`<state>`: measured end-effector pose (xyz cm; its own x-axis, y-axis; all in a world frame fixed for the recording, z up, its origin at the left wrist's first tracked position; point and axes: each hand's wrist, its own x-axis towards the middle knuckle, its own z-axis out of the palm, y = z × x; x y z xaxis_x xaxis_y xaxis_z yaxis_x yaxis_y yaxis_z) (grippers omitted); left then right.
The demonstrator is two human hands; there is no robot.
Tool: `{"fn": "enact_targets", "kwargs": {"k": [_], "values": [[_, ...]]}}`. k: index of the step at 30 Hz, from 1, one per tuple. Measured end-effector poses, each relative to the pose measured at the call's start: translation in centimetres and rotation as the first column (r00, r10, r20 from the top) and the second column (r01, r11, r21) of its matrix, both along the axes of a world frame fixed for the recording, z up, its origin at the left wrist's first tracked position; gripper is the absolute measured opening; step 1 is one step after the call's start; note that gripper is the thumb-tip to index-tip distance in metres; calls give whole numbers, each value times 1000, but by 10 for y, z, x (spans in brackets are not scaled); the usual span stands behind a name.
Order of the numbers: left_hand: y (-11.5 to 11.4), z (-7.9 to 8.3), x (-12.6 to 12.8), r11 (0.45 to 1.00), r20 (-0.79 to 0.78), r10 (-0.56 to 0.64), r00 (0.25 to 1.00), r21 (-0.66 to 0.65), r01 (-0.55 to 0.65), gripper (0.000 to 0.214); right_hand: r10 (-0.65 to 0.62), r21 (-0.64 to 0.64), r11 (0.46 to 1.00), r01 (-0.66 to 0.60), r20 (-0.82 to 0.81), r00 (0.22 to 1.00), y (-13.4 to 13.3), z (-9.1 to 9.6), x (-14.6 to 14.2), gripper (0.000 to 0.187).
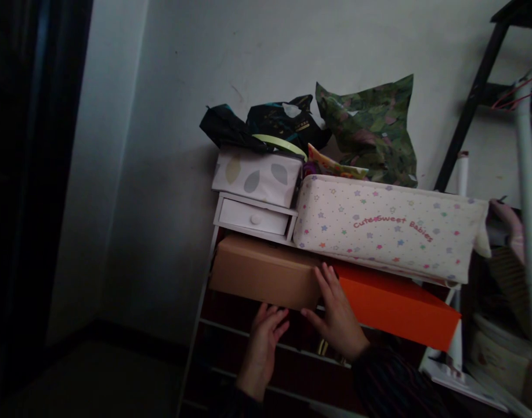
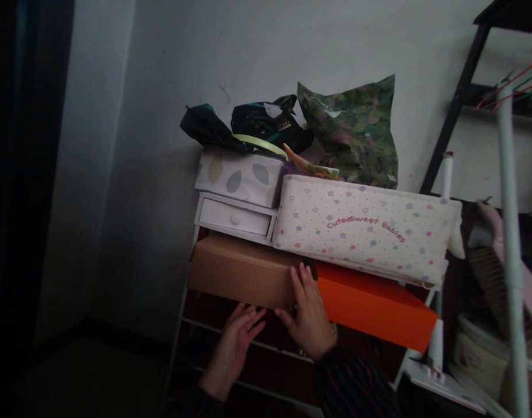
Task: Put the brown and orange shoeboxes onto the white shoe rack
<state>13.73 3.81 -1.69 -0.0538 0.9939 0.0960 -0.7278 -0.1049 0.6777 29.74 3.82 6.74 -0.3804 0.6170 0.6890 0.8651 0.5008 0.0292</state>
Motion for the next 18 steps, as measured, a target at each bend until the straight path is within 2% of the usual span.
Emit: {"fn": "enact_targets", "kwargs": {"k": [2, 6, 10, 14, 18], "values": [[-3, 4, -2, 998, 72, 37, 997, -46, -34, 42, -25, 20, 1000, 25, 37, 999, -1, -4, -5, 89], [-1, -1, -3, 979, 9, 174, 985, -114, -172, 21, -95, 94, 992, 87, 75, 993, -23, -12, -14, 95], [-1, -9, -4, 952, -9, 256, 967, -173, -254, 9, -83, 182, 981, 59, 127, 988, -50, -17, -12, 93], [-4, -12, -1, 954, 44, 261, 964, -168, -250, 5, -57, 210, 978, 16, 192, 980, -61, -16, 0, 93], [-5, -13, 3, 963, 86, 231, 969, -161, -215, 13, -61, 214, 977, 13, 222, 973, -59, -11, 9, 100]]}}
